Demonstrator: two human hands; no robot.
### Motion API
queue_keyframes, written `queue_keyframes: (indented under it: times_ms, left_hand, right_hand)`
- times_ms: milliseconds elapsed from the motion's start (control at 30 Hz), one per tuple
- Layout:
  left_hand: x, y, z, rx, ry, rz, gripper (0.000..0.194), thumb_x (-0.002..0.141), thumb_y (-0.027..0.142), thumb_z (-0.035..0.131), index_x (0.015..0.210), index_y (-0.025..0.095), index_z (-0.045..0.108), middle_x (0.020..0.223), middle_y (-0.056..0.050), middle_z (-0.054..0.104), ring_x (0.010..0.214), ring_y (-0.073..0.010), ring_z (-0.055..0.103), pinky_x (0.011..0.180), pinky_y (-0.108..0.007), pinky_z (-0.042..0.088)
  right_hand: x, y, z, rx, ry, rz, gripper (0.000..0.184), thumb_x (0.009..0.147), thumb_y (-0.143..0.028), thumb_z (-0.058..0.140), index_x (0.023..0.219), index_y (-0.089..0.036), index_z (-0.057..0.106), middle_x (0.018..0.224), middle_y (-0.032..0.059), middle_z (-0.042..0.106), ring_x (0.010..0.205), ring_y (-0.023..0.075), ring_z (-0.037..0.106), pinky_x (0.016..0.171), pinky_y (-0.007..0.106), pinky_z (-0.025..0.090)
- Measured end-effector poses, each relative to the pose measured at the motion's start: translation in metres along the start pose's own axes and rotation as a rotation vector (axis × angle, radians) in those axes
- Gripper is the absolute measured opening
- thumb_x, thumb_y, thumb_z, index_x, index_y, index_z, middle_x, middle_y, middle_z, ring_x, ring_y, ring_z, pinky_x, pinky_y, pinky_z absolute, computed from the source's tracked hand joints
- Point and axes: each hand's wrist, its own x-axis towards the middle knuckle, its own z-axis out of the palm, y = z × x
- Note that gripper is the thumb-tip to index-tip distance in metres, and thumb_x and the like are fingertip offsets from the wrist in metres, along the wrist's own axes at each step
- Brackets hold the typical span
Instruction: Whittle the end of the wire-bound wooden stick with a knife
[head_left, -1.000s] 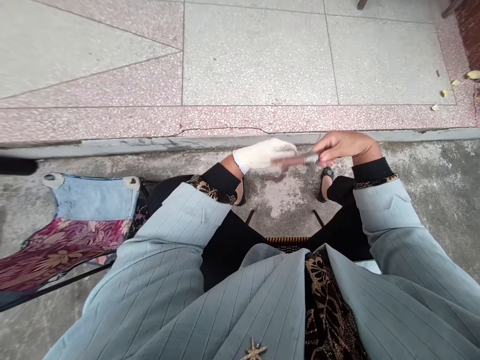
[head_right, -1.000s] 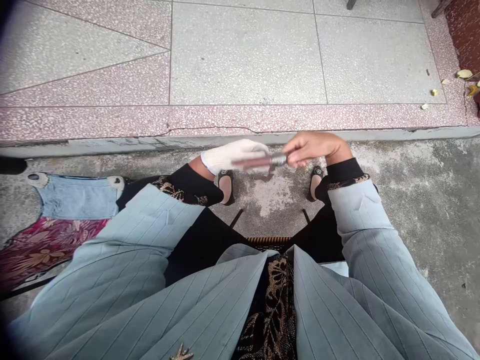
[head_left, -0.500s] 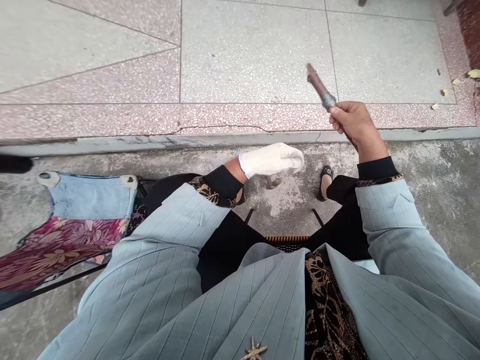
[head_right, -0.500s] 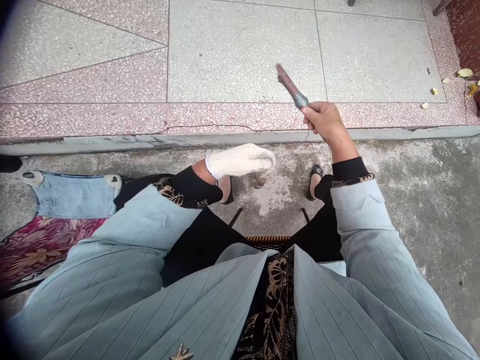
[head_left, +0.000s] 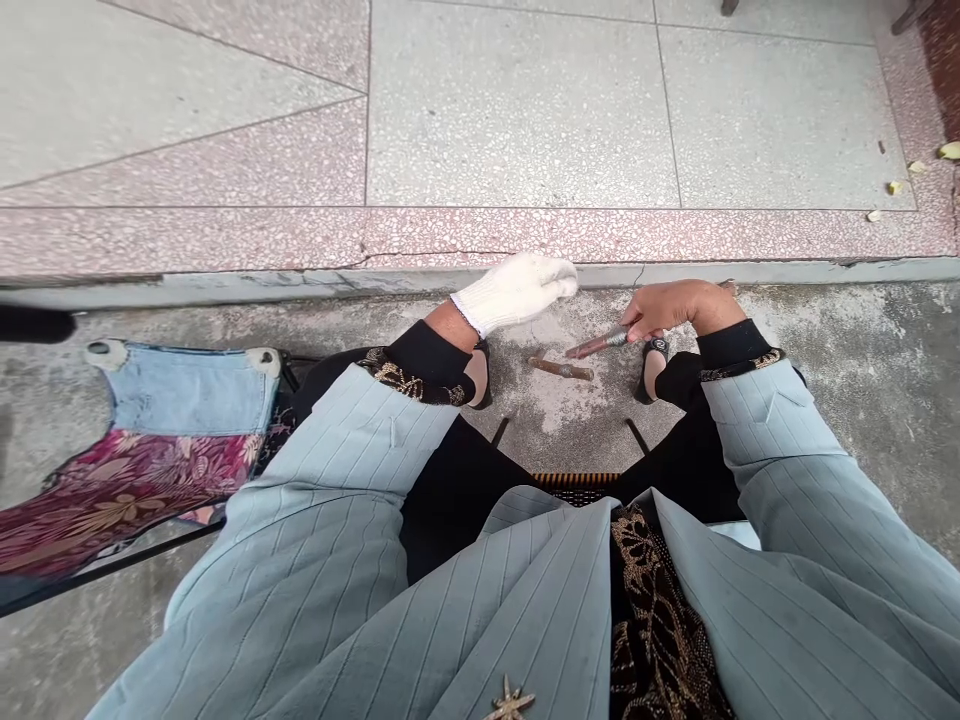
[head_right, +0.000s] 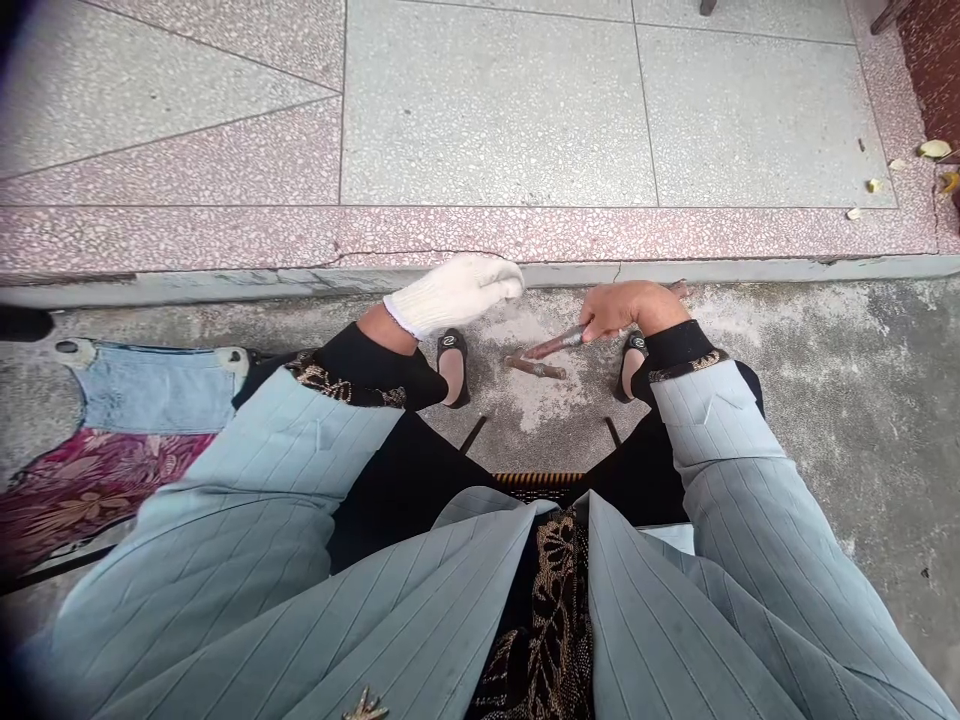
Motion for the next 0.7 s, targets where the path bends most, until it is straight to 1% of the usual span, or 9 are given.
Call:
queue_keyframes:
  times_ms: [167, 233, 267, 300, 400, 467, 500, 567, 700]
  left_hand:
    - [0.008, -0.009, 0.003, 0.040, 0.074, -0.095, 0.034, 0.096, 0.035, 0.046, 0.096, 0.016, 0.074, 0.075, -0.005, 0.065, 0.082, -0.0215, 0.063, 0.076, -0.029, 0.042]
    - [0.010, -0.009, 0.007, -0.011, 0.077, -0.098, 0.032, 0.096, 0.034, 0.047, 0.092, 0.015, 0.073, 0.075, -0.005, 0.065, 0.080, -0.0208, 0.062, 0.075, -0.030, 0.042]
    - [0.010, -0.008, 0.010, -0.064, 0.078, -0.094, 0.031, 0.096, 0.034, 0.048, 0.092, 0.015, 0.072, 0.076, -0.005, 0.065, 0.078, -0.0197, 0.061, 0.074, -0.029, 0.043]
    - [0.010, -0.006, 0.014, -0.136, 0.066, -0.084, 0.031, 0.096, 0.035, 0.049, 0.092, 0.015, 0.071, 0.077, -0.004, 0.065, 0.074, -0.0180, 0.060, 0.072, -0.029, 0.043]
    - [0.008, 0.005, 0.025, -0.440, -0.041, -0.009, 0.028, 0.098, 0.035, 0.049, 0.090, 0.015, 0.067, 0.076, -0.002, 0.063, 0.061, -0.0106, 0.052, 0.063, -0.025, 0.043]
    - [0.005, 0.012, 0.031, -0.630, -0.101, 0.045, 0.029, 0.100, 0.033, 0.046, 0.085, 0.015, 0.063, 0.073, -0.001, 0.060, 0.055, -0.0073, 0.045, 0.058, -0.023, 0.040]
    - [0.004, 0.015, 0.032, -0.687, -0.126, 0.062, 0.030, 0.101, 0.032, 0.045, 0.083, 0.015, 0.062, 0.071, -0.001, 0.059, 0.053, -0.0065, 0.043, 0.055, -0.022, 0.039]
    - [0.002, 0.019, 0.034, -0.715, -0.144, 0.064, 0.031, 0.101, 0.032, 0.045, 0.082, 0.015, 0.062, 0.069, -0.001, 0.057, 0.052, -0.0060, 0.042, 0.053, -0.021, 0.037]
    - [0.004, 0.019, 0.034, -0.558, -0.110, 0.080, 0.029, 0.098, 0.033, 0.047, 0.082, 0.015, 0.065, 0.074, -0.002, 0.063, 0.057, -0.0078, 0.047, 0.058, -0.023, 0.038]
  right_hand:
    - [-0.009, -0.014, 0.002, 0.195, -0.140, -0.268, 0.029, 0.084, -0.045, 0.072, 0.086, -0.016, 0.074, 0.069, -0.0011, 0.062, 0.060, 0.0118, 0.052, 0.061, 0.026, 0.041]
    - [-0.017, -0.014, 0.001, 0.292, -0.113, -0.355, 0.037, 0.079, -0.051, 0.077, 0.091, -0.016, 0.075, 0.071, -0.0010, 0.064, 0.061, 0.0115, 0.053, 0.060, 0.026, 0.042]
    - [-0.023, -0.012, 0.001, 0.352, -0.048, -0.394, 0.041, 0.077, -0.054, 0.080, 0.092, -0.017, 0.075, 0.072, -0.0008, 0.065, 0.061, 0.0114, 0.054, 0.060, 0.025, 0.042]
    - [-0.028, -0.010, 0.000, 0.425, 0.070, -0.425, 0.044, 0.074, -0.057, 0.082, 0.091, -0.017, 0.075, 0.073, -0.0004, 0.066, 0.061, 0.0113, 0.054, 0.059, 0.025, 0.043]
    - [-0.040, -0.005, -0.001, 0.657, 0.631, -0.435, 0.047, 0.079, -0.065, 0.077, 0.087, -0.019, 0.070, 0.074, 0.0009, 0.065, 0.059, 0.0115, 0.052, 0.054, 0.025, 0.040]
    - [-0.041, -0.004, -0.003, 0.745, 0.934, -0.368, 0.047, 0.087, -0.067, 0.070, 0.084, -0.020, 0.065, 0.074, 0.0018, 0.062, 0.059, 0.0118, 0.052, 0.051, 0.024, 0.038]
    - [-0.039, -0.004, -0.004, 0.764, 1.020, -0.327, 0.047, 0.089, -0.067, 0.067, 0.082, -0.020, 0.062, 0.074, 0.0021, 0.060, 0.060, 0.0120, 0.052, 0.051, 0.024, 0.037]
    - [-0.034, -0.004, -0.007, 0.772, 1.094, -0.264, 0.047, 0.091, -0.066, 0.065, 0.081, -0.021, 0.058, 0.073, 0.0019, 0.058, 0.062, 0.0122, 0.053, 0.052, 0.023, 0.038]
    - [-0.021, -0.002, -0.010, 0.745, 1.125, -0.223, 0.047, 0.093, -0.064, 0.064, 0.078, -0.020, 0.054, 0.072, 0.0015, 0.056, 0.059, 0.0103, 0.050, 0.052, 0.023, 0.037]
